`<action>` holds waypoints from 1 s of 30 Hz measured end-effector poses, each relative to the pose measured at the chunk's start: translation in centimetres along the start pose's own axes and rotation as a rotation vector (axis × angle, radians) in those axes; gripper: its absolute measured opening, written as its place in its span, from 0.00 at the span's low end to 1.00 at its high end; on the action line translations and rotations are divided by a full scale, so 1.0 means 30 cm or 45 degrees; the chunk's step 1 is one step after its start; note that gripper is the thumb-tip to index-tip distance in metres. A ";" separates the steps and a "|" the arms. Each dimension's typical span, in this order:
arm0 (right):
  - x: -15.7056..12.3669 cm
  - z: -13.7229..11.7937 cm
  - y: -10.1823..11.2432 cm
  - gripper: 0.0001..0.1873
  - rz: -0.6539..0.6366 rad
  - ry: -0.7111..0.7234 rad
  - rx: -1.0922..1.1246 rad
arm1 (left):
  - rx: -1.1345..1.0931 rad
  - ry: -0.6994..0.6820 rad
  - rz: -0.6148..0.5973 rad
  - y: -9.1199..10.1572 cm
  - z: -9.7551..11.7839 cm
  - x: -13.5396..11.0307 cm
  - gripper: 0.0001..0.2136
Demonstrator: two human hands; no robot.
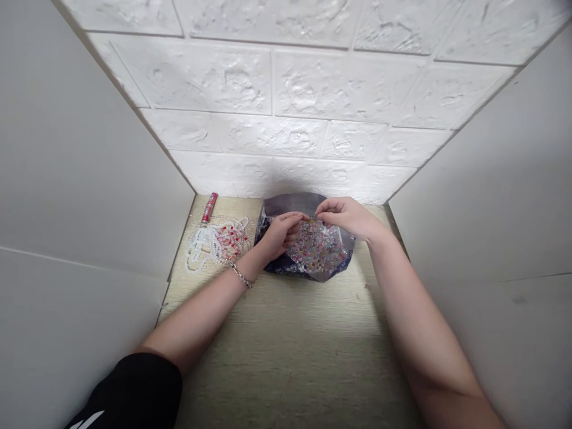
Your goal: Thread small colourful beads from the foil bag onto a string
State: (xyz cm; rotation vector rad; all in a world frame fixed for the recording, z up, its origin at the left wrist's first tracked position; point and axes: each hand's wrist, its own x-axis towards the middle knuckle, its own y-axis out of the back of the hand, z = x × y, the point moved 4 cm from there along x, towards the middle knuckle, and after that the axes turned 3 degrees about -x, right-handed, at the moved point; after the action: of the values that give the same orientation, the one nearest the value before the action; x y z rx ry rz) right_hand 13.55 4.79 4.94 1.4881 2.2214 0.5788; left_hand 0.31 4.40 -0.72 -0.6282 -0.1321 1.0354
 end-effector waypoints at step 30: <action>0.037 0.044 -0.079 0.11 0.019 -0.039 0.871 | 0.358 -0.223 0.160 -0.018 0.024 -0.018 0.18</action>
State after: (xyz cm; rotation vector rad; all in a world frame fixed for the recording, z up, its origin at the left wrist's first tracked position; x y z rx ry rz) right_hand 12.07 5.16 2.43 1.7928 2.5156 -0.2419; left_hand 0.16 4.08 0.25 -0.2927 -0.0983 1.2046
